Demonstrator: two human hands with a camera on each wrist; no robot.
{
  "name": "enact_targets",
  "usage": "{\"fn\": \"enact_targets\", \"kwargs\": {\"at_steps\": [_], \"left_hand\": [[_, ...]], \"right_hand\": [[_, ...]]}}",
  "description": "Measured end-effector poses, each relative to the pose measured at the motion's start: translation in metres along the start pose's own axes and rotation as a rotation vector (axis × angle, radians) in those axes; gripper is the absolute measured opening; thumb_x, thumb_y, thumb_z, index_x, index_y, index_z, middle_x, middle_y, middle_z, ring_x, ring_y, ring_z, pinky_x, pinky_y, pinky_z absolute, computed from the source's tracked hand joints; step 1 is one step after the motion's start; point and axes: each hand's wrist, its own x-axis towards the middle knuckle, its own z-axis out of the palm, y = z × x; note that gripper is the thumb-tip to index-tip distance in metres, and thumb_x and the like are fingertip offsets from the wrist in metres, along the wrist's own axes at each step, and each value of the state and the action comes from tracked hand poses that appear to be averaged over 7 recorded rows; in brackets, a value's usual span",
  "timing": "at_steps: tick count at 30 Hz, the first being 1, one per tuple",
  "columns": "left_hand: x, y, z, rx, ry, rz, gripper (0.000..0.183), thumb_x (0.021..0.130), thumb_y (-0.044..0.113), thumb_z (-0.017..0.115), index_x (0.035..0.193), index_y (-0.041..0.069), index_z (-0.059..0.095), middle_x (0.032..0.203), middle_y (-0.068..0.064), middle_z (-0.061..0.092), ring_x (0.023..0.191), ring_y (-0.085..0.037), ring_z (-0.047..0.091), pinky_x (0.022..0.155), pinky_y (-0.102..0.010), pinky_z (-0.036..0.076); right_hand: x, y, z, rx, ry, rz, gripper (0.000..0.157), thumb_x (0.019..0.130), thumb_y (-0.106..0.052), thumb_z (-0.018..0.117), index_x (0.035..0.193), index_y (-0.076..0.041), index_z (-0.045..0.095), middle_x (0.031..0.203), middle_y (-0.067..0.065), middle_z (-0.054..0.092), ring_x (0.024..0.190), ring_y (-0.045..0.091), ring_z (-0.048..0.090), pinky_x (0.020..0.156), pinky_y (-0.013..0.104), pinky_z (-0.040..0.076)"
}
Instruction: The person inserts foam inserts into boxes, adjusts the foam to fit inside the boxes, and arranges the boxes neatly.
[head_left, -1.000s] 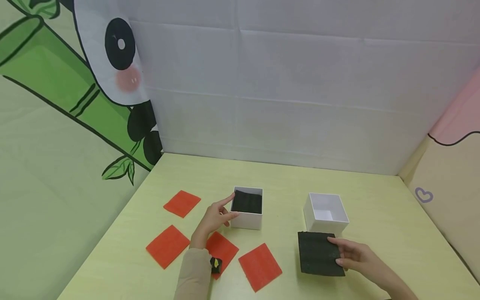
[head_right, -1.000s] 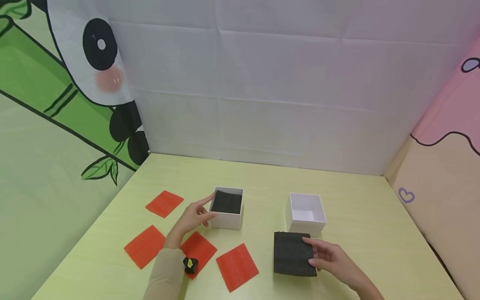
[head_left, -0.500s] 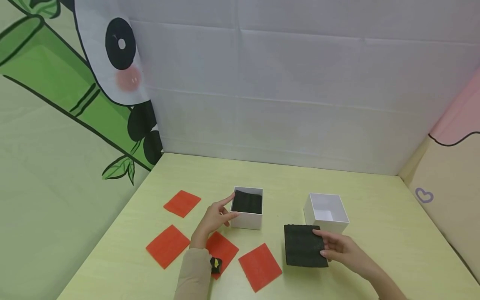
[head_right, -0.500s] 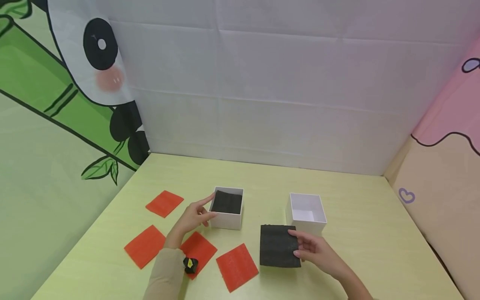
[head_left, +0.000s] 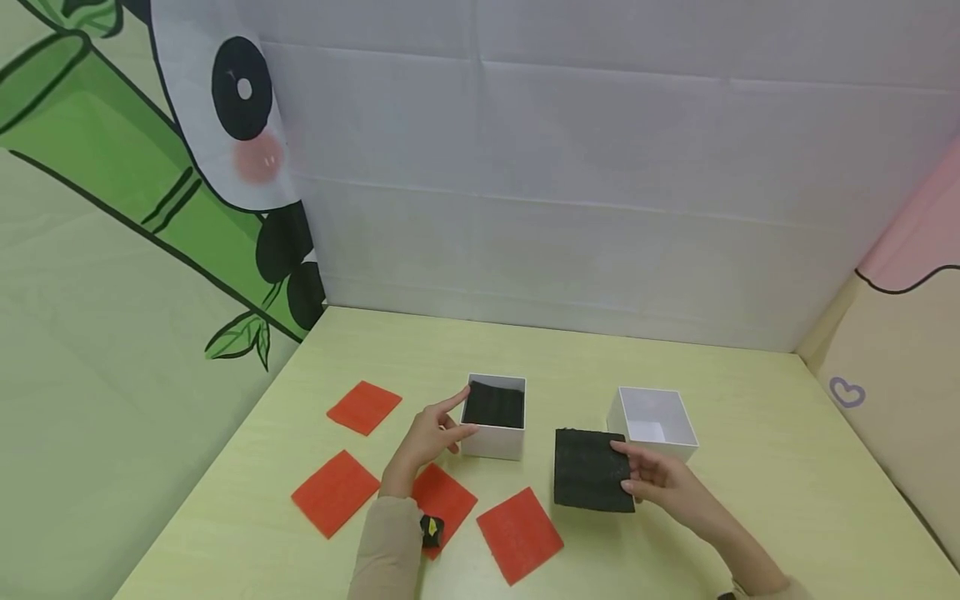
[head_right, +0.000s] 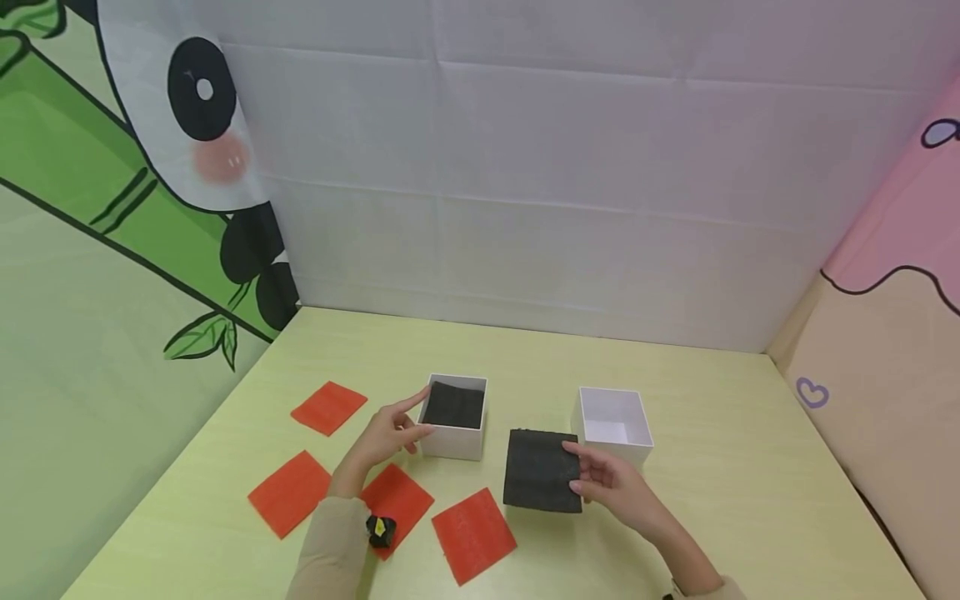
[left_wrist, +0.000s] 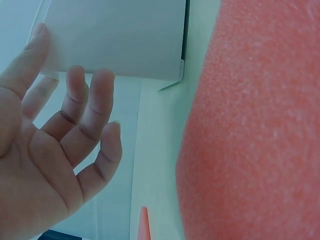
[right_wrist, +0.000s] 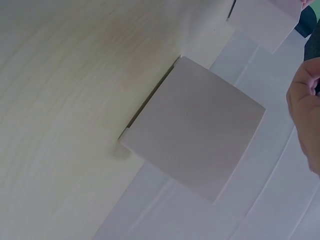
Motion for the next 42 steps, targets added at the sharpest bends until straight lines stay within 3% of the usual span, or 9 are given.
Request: {"fn": "enact_targets", "kwargs": {"at_steps": [18,24,36,42], "left_hand": [[0.003,-0.005,0.001,-0.010,-0.003,0.003,0.068,0.077,0.023,0.070,0.137,0.023,0.038,0.064,-0.008,0.052,0.055,-0.023,0.057,0.053,-0.028,0.035],[0.002,-0.004,0.001,-0.011,0.001,0.014,0.069,0.077,0.023,0.070,0.137,0.022,0.038,0.064,-0.009,0.053,0.056,-0.026,0.057,0.053,-0.028,0.036],[0.001,-0.003,0.001,-0.018,-0.001,0.012,0.068,0.077,0.021,0.070,0.137,0.022,0.038,0.067,-0.012,0.053,0.057,-0.027,0.057,0.053,-0.028,0.035],[0.004,-0.005,0.001,-0.010,-0.011,0.001,0.069,0.077,0.023,0.070,0.137,0.023,0.037,0.066,-0.009,0.053,0.058,-0.025,0.058,0.053,-0.026,0.036]], "right_hand": [[0.037,-0.001,0.016,-0.044,0.097,-0.032,0.045,0.084,0.002,0.057,0.126,0.011,0.043,0.086,0.013,0.046,0.070,0.010,0.051,0.058,0.025,0.046],[0.055,-0.002,0.018,-0.054,0.128,-0.002,0.044,0.083,0.003,0.058,0.125,0.010,0.044,0.083,0.011,0.046,0.067,0.013,0.053,0.060,0.025,0.047],[0.087,-0.007,0.026,-0.035,0.148,0.013,0.043,0.083,0.006,0.057,0.124,0.011,0.044,0.083,0.012,0.049,0.067,0.019,0.052,0.061,0.026,0.047],[0.104,-0.011,0.030,-0.083,0.136,0.007,0.042,0.084,0.005,0.056,0.124,0.011,0.045,0.081,0.011,0.051,0.067,0.022,0.052,0.062,0.028,0.047]]}}
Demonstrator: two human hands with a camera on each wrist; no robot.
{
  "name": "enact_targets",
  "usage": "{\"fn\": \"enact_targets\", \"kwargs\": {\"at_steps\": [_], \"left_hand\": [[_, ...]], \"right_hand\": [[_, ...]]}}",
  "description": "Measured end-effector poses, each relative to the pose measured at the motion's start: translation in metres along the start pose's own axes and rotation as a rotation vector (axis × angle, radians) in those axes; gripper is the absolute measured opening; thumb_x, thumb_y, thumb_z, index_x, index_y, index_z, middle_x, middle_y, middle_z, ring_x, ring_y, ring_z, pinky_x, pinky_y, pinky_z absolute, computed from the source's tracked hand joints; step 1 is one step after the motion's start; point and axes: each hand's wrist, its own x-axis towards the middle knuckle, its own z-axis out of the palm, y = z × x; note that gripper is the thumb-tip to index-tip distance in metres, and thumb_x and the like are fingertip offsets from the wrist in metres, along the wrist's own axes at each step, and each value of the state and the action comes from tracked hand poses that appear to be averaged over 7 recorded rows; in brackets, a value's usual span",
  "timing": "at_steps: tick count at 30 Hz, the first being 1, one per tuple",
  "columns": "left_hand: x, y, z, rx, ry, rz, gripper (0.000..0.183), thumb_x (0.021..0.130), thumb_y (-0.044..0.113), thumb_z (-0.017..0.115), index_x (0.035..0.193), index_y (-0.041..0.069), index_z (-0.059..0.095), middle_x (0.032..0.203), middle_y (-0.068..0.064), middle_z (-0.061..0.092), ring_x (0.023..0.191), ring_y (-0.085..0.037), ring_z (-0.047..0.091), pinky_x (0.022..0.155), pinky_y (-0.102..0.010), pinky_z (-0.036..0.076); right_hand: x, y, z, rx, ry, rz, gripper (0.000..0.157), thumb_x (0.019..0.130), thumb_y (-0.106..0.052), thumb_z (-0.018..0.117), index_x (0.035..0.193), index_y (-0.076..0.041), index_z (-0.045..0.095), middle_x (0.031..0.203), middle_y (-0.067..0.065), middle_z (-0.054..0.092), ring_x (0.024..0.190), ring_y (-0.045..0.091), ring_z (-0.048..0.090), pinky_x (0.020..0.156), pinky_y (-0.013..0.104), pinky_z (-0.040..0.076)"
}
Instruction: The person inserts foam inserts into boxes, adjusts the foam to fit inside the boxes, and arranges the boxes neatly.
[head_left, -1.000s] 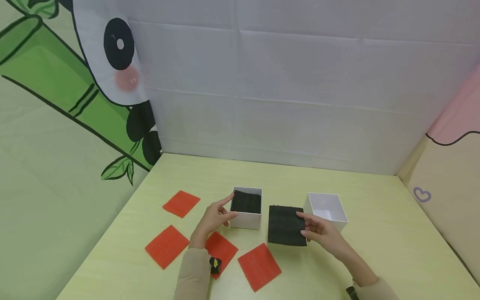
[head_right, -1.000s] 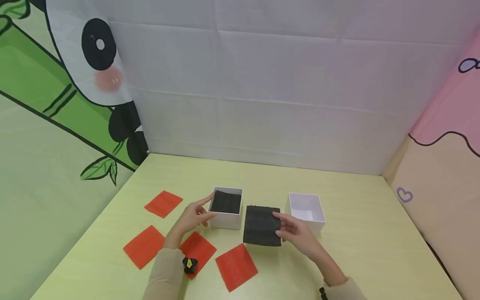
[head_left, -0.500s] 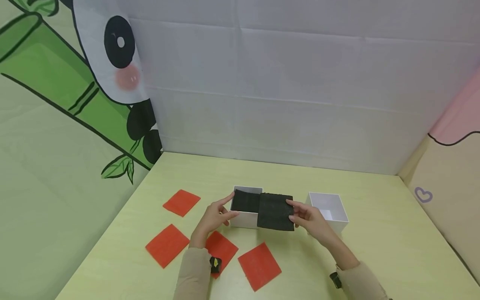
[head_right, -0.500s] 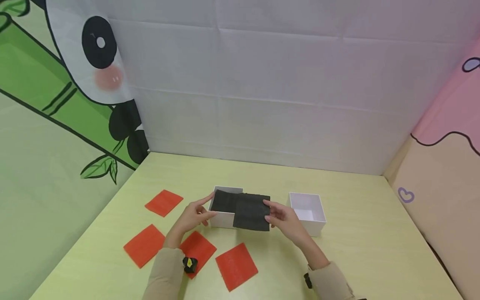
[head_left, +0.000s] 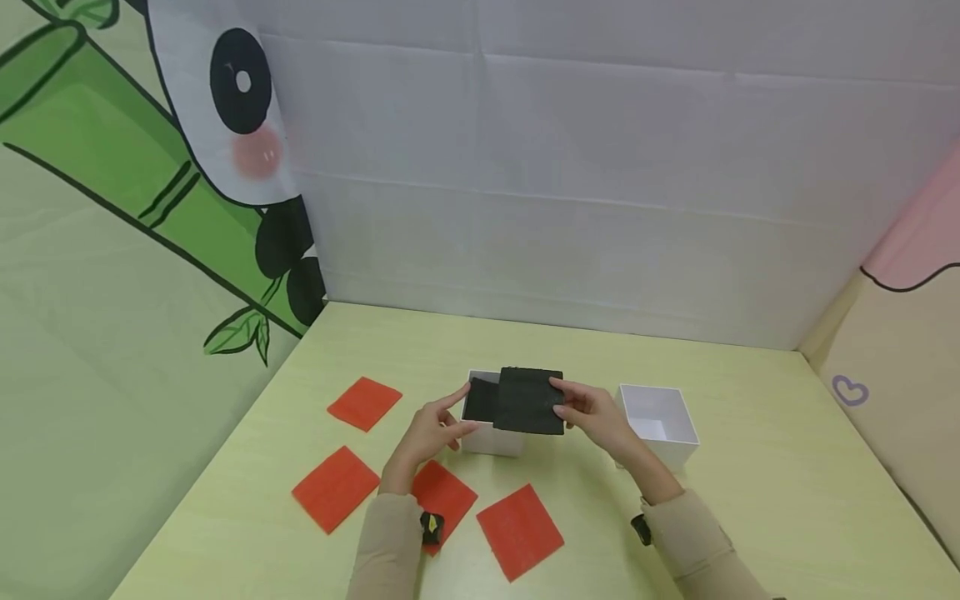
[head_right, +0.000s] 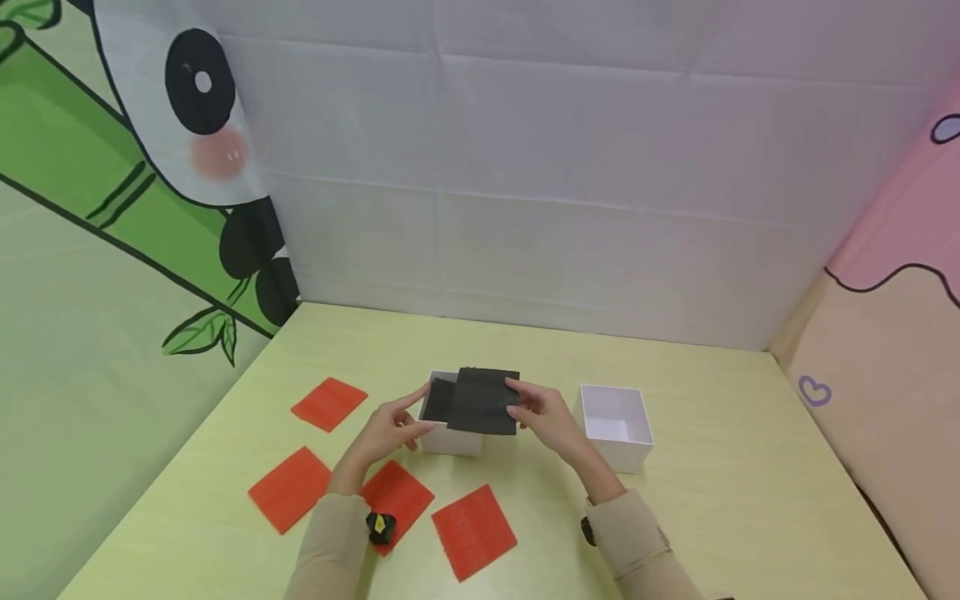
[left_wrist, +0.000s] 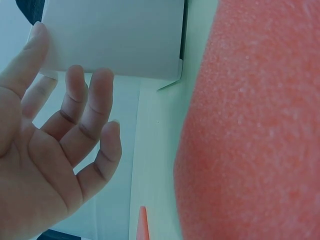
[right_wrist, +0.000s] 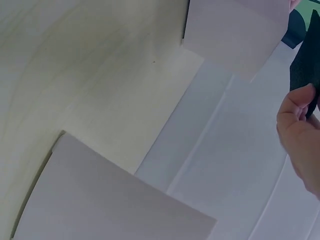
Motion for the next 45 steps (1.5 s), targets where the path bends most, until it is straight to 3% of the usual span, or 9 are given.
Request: {"fn": "enact_targets", "kwargs": {"at_steps": [6,13,20,26,33,41,45], "left_hand": [[0.001,0.000,-0.002,-0.026,-0.011,0.012,0.069,0.076,0.024,0.071,0.137,0.024,0.038,0.068,-0.013,0.053,0.058,-0.028,0.057,0.055,-0.027,0.038],[-0.002,0.001,-0.004,-0.014,-0.019,0.055,0.070,0.076,0.031,0.070,0.137,0.023,0.038,0.067,-0.012,0.053,0.056,-0.024,0.057,0.054,-0.025,0.039],[0.001,-0.001,-0.002,-0.032,-0.018,0.002,0.070,0.076,0.024,0.071,0.137,0.025,0.037,0.068,-0.015,0.054,0.058,-0.030,0.057,0.057,-0.029,0.041],[0.002,-0.003,-0.001,-0.017,-0.014,-0.004,0.069,0.076,0.024,0.070,0.137,0.025,0.037,0.067,-0.012,0.053,0.057,-0.027,0.057,0.056,-0.028,0.040],[0.000,-0.002,-0.002,-0.011,-0.009,0.000,0.069,0.077,0.022,0.070,0.137,0.025,0.037,0.066,-0.010,0.053,0.058,-0.028,0.058,0.056,-0.028,0.038],[-0.001,-0.002,-0.002,-0.014,-0.011,0.003,0.069,0.077,0.024,0.070,0.137,0.025,0.037,0.066,-0.011,0.053,0.057,-0.028,0.058,0.057,-0.028,0.039],[-0.001,-0.002,-0.003,-0.014,-0.010,0.010,0.069,0.077,0.023,0.070,0.137,0.025,0.037,0.065,-0.010,0.053,0.057,-0.028,0.058,0.056,-0.028,0.039]], "right_hand": [[0.014,-0.001,0.006,-0.036,-0.016,-0.023,0.042,0.084,0.006,0.055,0.124,0.013,0.044,0.078,0.010,0.050,0.067,0.026,0.052,0.063,0.034,0.048],[0.027,0.001,0.017,-0.040,-0.036,0.003,0.041,0.085,0.006,0.054,0.124,0.014,0.043,0.079,0.011,0.053,0.068,0.021,0.052,0.062,0.030,0.047],[0.035,0.001,0.023,-0.080,-0.059,0.017,0.040,0.086,0.004,0.054,0.122,0.016,0.043,0.076,0.013,0.054,0.067,0.030,0.052,0.058,0.030,0.045],[0.039,0.000,0.028,-0.093,-0.085,0.030,0.040,0.085,0.004,0.055,0.122,0.016,0.043,0.074,0.013,0.053,0.066,0.030,0.050,0.052,0.027,0.039],[0.034,-0.031,0.036,-0.126,-0.100,0.038,0.038,0.084,0.010,0.052,0.119,0.020,0.042,0.074,0.018,0.050,0.066,0.032,0.049,0.055,0.025,0.040],[0.045,0.003,0.039,-0.245,-0.060,0.072,0.044,0.081,-0.012,0.065,0.119,0.007,0.053,0.076,0.003,0.051,0.067,0.017,0.042,0.054,0.026,0.033],[0.047,0.007,0.044,-0.308,-0.035,0.029,0.046,0.078,-0.014,0.069,0.119,0.004,0.055,0.069,0.007,0.048,0.057,0.015,0.037,0.049,0.024,0.030]]}}
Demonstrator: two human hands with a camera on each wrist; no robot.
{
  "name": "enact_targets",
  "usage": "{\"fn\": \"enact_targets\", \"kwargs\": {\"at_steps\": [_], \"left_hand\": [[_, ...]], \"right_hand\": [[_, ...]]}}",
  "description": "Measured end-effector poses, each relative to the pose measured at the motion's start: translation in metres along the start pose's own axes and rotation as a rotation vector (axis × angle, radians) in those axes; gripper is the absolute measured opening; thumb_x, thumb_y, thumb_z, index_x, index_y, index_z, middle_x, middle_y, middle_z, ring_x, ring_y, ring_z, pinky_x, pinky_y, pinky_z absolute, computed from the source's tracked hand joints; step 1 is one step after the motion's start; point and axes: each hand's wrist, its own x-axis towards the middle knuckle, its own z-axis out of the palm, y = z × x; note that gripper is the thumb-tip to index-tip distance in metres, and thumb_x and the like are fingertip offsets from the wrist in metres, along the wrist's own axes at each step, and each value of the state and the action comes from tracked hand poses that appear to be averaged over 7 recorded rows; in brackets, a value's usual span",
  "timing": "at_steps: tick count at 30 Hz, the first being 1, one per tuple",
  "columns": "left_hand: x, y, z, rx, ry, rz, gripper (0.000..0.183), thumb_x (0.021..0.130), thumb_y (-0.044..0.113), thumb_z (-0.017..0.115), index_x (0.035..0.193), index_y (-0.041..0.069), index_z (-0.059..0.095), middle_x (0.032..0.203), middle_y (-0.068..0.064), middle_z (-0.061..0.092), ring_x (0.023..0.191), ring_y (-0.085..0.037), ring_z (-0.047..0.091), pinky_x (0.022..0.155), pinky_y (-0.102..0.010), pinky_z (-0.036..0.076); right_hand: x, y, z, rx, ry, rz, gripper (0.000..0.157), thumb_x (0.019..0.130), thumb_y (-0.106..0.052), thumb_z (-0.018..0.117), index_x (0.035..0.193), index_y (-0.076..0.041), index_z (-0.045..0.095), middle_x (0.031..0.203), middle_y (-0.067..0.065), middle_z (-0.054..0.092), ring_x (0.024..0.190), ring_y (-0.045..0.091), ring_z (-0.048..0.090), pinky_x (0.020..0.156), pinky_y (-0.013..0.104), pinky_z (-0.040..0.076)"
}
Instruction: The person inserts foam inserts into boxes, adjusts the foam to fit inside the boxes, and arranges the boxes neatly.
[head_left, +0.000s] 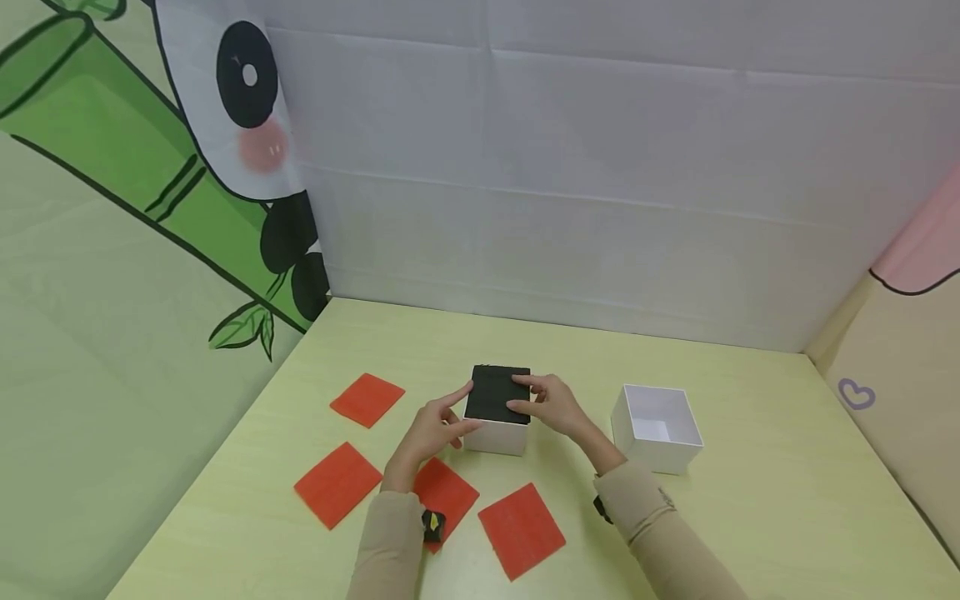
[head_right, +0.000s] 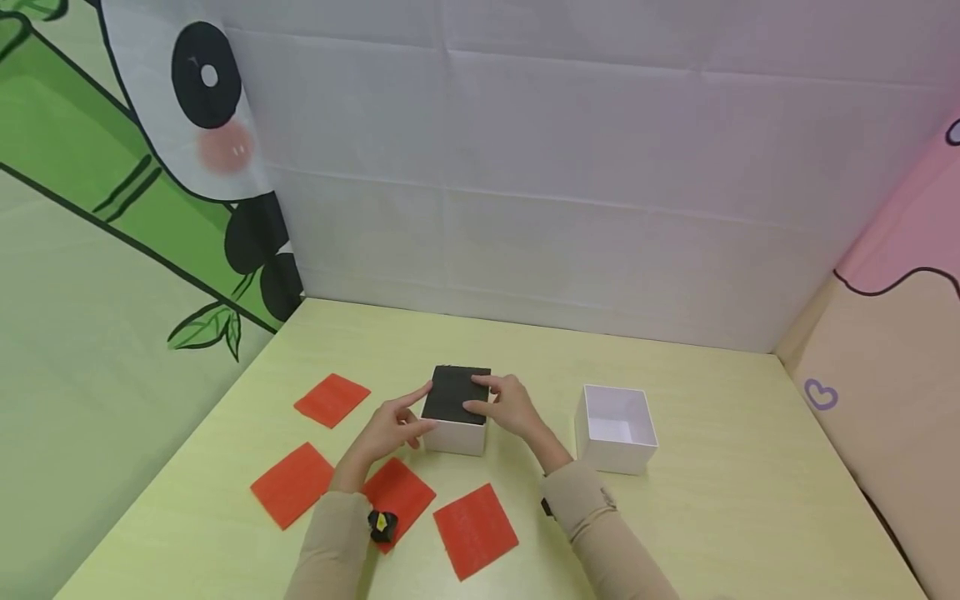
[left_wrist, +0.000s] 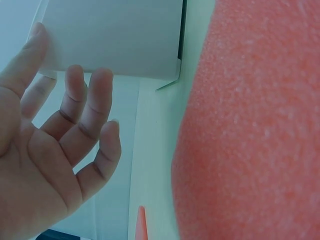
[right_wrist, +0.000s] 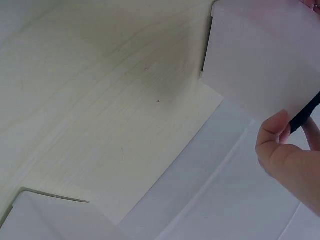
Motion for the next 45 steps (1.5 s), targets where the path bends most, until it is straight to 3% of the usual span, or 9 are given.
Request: {"fn": "enact_targets", "kwargs": {"at_steps": [3,6,9,18,26,35,41,45], "left_hand": [[0.000,0.000,0.000,0.002,-0.001,0.005,0.069,0.077,0.022,0.070,0.137,0.024,0.037,0.064,-0.010,0.053,0.057,-0.029,0.058,0.055,-0.028,0.038],[-0.001,0.000,0.000,0.002,-0.003,0.006,0.068,0.077,0.022,0.070,0.137,0.024,0.037,0.064,-0.010,0.053,0.058,-0.029,0.058,0.055,-0.028,0.037],[-0.001,0.000,0.000,0.000,-0.004,0.005,0.068,0.077,0.023,0.070,0.137,0.024,0.037,0.064,-0.009,0.053,0.058,-0.030,0.058,0.055,-0.028,0.037],[-0.001,0.000,0.000,0.004,-0.004,0.008,0.068,0.078,0.025,0.069,0.138,0.024,0.037,0.066,-0.011,0.054,0.057,-0.026,0.057,0.055,-0.028,0.038],[-0.001,0.002,0.000,0.006,-0.003,0.008,0.069,0.077,0.025,0.070,0.138,0.024,0.037,0.066,-0.011,0.054,0.056,-0.024,0.057,0.055,-0.028,0.038],[0.000,0.003,0.000,0.011,0.003,0.002,0.069,0.077,0.023,0.070,0.138,0.024,0.037,0.066,-0.012,0.053,0.054,-0.022,0.057,0.055,-0.028,0.038],[-0.001,0.003,0.001,0.012,0.005,-0.007,0.068,0.078,0.023,0.069,0.138,0.024,0.036,0.067,-0.011,0.053,0.057,-0.025,0.057,0.055,-0.027,0.038],[-0.002,0.004,0.001,0.003,0.004,-0.006,0.068,0.078,0.022,0.069,0.138,0.024,0.037,0.066,-0.012,0.053,0.057,-0.027,0.057,0.055,-0.027,0.038]], "right_hand": [[0.000,0.001,0.005,-0.050,0.030,-0.004,0.050,0.078,-0.015,0.070,0.122,0.002,0.054,0.080,0.017,0.047,0.060,0.018,0.037,0.050,0.025,0.031],[0.000,0.002,0.010,-0.086,0.048,0.033,0.052,0.077,-0.018,0.071,0.124,-0.001,0.053,0.103,0.021,0.041,0.074,0.025,0.041,0.058,0.028,0.035],[0.001,0.002,0.012,-0.113,0.055,0.043,0.053,0.076,-0.019,0.072,0.124,-0.002,0.053,0.110,0.025,0.040,0.082,0.031,0.045,0.061,0.031,0.038],[0.001,-0.004,0.011,-0.158,0.039,0.033,0.054,0.074,-0.017,0.074,0.121,0.001,0.055,0.102,0.020,0.043,0.079,0.026,0.041,0.060,0.030,0.036],[0.003,-0.008,0.013,-0.157,0.010,0.107,0.055,0.074,-0.019,0.074,0.122,0.000,0.054,0.115,0.027,0.040,0.086,0.028,0.045,0.067,0.034,0.041],[0.004,-0.007,0.013,-0.226,-0.071,0.121,0.053,0.076,-0.021,0.072,0.120,0.002,0.055,0.115,0.032,0.039,0.095,0.032,0.046,0.078,0.041,0.042],[0.007,-0.001,0.016,-0.204,-0.119,0.140,0.050,0.078,-0.019,0.070,0.119,0.004,0.054,0.111,0.029,0.043,0.092,0.027,0.041,0.071,0.033,0.038],[0.004,-0.001,0.017,-0.228,-0.122,0.143,0.048,0.083,-0.025,0.065,0.122,0.000,0.054,0.114,0.028,0.043,0.099,0.030,0.041,0.073,0.037,0.040]]}}
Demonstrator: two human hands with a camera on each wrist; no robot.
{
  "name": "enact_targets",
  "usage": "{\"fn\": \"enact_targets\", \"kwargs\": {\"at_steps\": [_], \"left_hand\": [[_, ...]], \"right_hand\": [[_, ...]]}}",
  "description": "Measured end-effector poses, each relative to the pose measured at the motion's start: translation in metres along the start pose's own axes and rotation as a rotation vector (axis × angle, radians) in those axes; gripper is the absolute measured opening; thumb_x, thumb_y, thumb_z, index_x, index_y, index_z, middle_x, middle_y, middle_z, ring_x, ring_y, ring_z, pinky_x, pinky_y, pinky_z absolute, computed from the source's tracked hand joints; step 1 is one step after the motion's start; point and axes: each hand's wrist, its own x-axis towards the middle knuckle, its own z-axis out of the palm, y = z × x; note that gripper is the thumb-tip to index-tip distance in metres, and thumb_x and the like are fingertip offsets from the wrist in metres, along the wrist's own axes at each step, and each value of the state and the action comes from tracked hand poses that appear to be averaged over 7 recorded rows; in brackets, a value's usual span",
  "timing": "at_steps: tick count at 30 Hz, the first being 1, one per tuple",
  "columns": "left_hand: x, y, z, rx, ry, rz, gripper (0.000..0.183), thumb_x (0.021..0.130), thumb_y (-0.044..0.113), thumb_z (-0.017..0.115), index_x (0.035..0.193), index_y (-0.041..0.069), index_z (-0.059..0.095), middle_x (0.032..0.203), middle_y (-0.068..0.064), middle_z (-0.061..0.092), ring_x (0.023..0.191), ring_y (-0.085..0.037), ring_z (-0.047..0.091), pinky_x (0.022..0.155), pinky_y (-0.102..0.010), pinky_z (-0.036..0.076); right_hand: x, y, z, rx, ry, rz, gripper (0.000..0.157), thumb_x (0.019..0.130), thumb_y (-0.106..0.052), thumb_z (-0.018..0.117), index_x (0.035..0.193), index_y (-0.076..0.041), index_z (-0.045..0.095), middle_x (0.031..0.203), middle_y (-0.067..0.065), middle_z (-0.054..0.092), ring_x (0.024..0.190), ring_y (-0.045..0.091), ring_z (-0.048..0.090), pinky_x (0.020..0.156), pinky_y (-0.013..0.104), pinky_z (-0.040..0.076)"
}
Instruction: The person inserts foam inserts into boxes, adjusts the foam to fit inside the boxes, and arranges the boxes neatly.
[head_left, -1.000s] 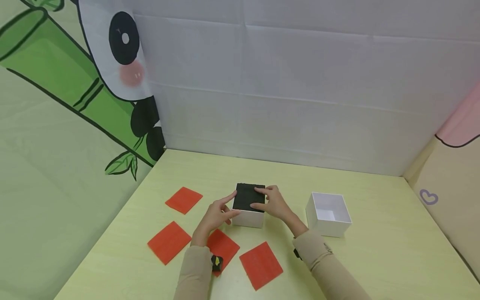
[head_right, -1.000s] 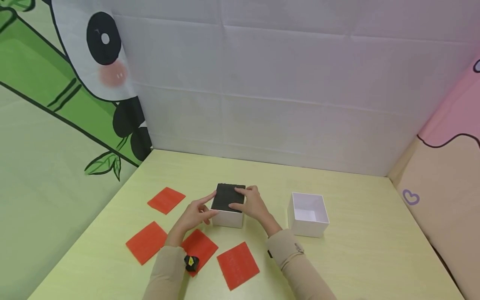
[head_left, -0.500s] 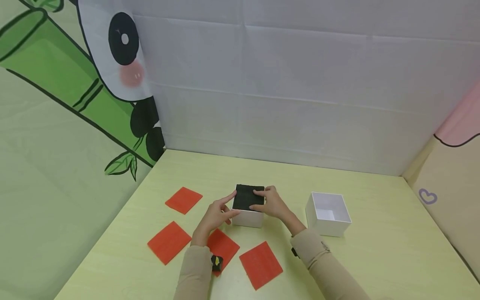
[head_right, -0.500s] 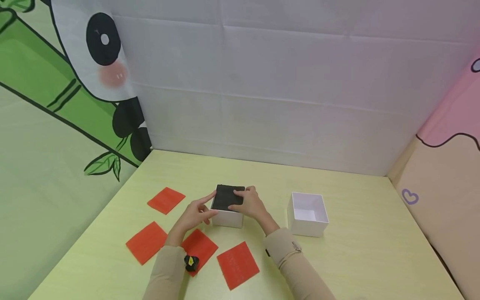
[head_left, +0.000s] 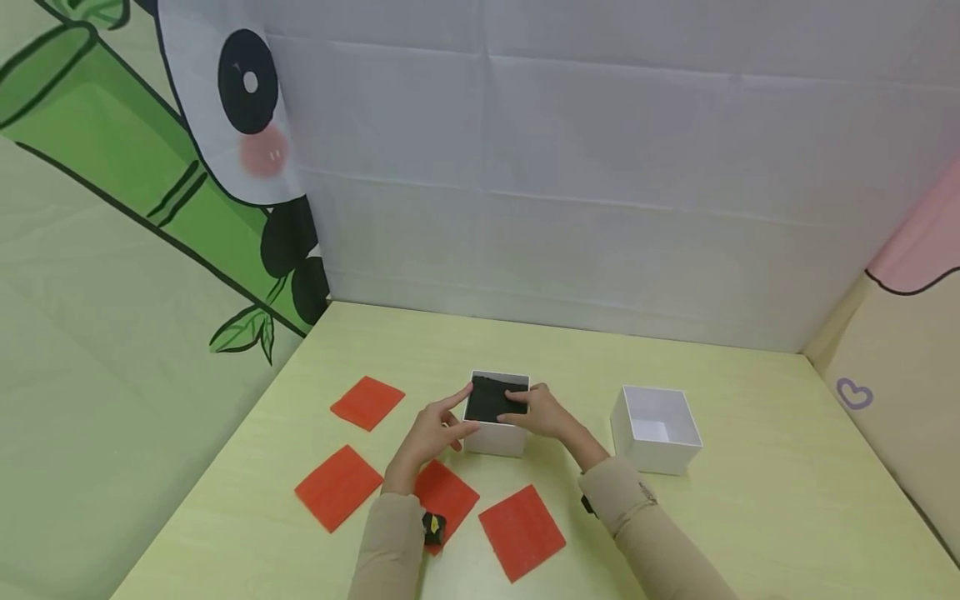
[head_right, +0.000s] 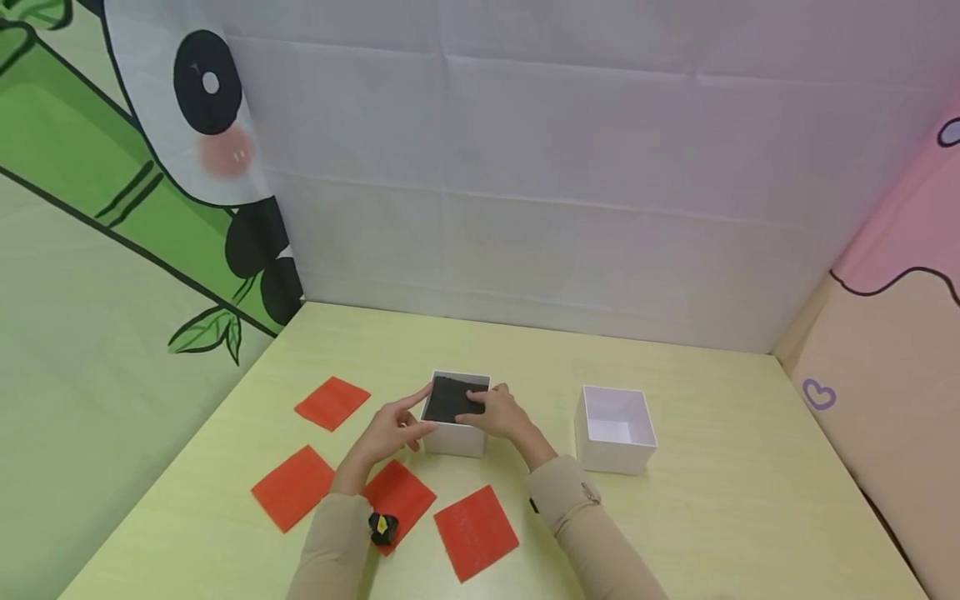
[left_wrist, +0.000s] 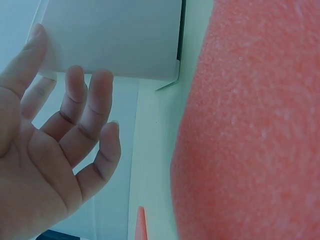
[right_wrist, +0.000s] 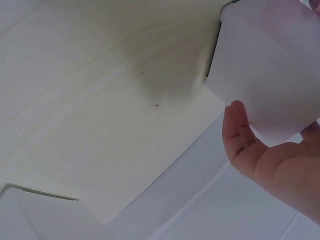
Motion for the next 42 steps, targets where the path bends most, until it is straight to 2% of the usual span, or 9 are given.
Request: {"fn": "enact_targets", "kwargs": {"at_steps": [4,8,12,15,19,25,30,36,42], "left_hand": [[-0.001,-0.001,0.001,-0.011,0.000,0.002,0.067,0.078,0.023,0.069,0.137,0.023,0.037,0.066,-0.014,0.053,0.057,-0.029,0.057,0.055,-0.027,0.039],[-0.001,-0.001,0.001,-0.006,0.001,-0.002,0.067,0.079,0.023,0.068,0.138,0.024,0.037,0.068,-0.014,0.054,0.057,-0.027,0.057,0.056,-0.027,0.039],[-0.001,-0.001,0.000,0.000,0.002,-0.005,0.066,0.080,0.023,0.067,0.138,0.025,0.036,0.069,-0.013,0.055,0.057,-0.024,0.056,0.057,-0.027,0.039],[-0.001,-0.001,0.001,0.002,0.004,-0.002,0.066,0.080,0.023,0.068,0.138,0.025,0.036,0.069,-0.014,0.055,0.057,-0.024,0.056,0.056,-0.027,0.039],[0.000,-0.002,0.001,0.004,0.006,0.001,0.066,0.080,0.024,0.068,0.138,0.025,0.036,0.069,-0.014,0.055,0.057,-0.024,0.056,0.055,-0.027,0.038],[-0.001,-0.001,0.001,0.010,0.007,0.007,0.066,0.080,0.023,0.067,0.138,0.024,0.036,0.069,-0.014,0.055,0.057,-0.024,0.057,0.055,-0.027,0.038],[-0.001,0.000,0.001,0.003,0.008,-0.003,0.066,0.080,0.022,0.068,0.138,0.025,0.036,0.069,-0.015,0.055,0.057,-0.026,0.057,0.055,-0.028,0.037],[-0.001,-0.001,0.001,0.001,0.006,-0.007,0.066,0.080,0.022,0.067,0.138,0.025,0.036,0.069,-0.015,0.054,0.057,-0.025,0.057,0.055,-0.028,0.036],[-0.001,-0.002,0.001,-0.008,0.001,0.006,0.066,0.080,0.022,0.067,0.138,0.025,0.036,0.068,-0.016,0.054,0.056,-0.026,0.057,0.055,-0.028,0.036]], "right_hand": [[-0.009,-0.002,-0.001,-0.074,0.056,-0.033,0.049,0.085,-0.038,0.058,0.124,-0.010,0.055,0.130,0.028,0.033,0.115,0.041,0.034,0.083,0.056,0.033],[-0.015,0.000,0.000,-0.199,0.174,-0.205,0.054,0.081,-0.052,0.055,0.121,-0.017,0.058,0.139,0.021,0.025,0.125,0.039,0.022,0.088,0.062,0.023],[-0.016,0.004,0.003,-0.312,0.247,-0.398,0.063,0.081,-0.061,0.047,0.124,-0.017,0.056,0.137,0.012,0.035,0.127,0.033,0.022,0.091,0.063,0.019],[-0.017,0.004,0.006,-0.317,0.232,-0.455,0.064,0.082,-0.058,0.050,0.128,-0.014,0.051,0.131,0.006,0.045,0.126,0.029,0.027,0.093,0.062,0.017],[-0.017,0.004,0.010,-0.312,0.193,-0.456,0.061,0.080,-0.053,0.056,0.126,-0.013,0.052,0.121,0.000,0.054,0.124,0.024,0.032,0.096,0.058,0.013],[-0.017,0.002,0.014,-0.367,0.152,-0.445,0.059,0.079,-0.058,0.053,0.116,-0.013,0.058,0.113,-0.001,0.058,0.121,0.022,0.036,0.098,0.056,0.011],[-0.016,0.000,0.014,-0.384,0.141,-0.451,0.052,0.082,-0.055,0.052,0.108,-0.011,0.060,0.105,-0.003,0.061,0.120,0.020,0.037,0.098,0.057,0.010],[-0.012,-0.003,0.014,-0.437,0.144,-0.462,0.045,0.087,-0.053,0.046,0.100,-0.013,0.063,0.099,-0.005,0.061,0.117,0.018,0.041,0.096,0.061,0.010],[-0.009,-0.003,0.017,-0.503,0.105,-0.433,0.045,0.089,-0.054,0.038,0.097,-0.016,0.060,0.100,-0.004,0.060,0.112,0.016,0.044,0.094,0.063,0.008]]}}
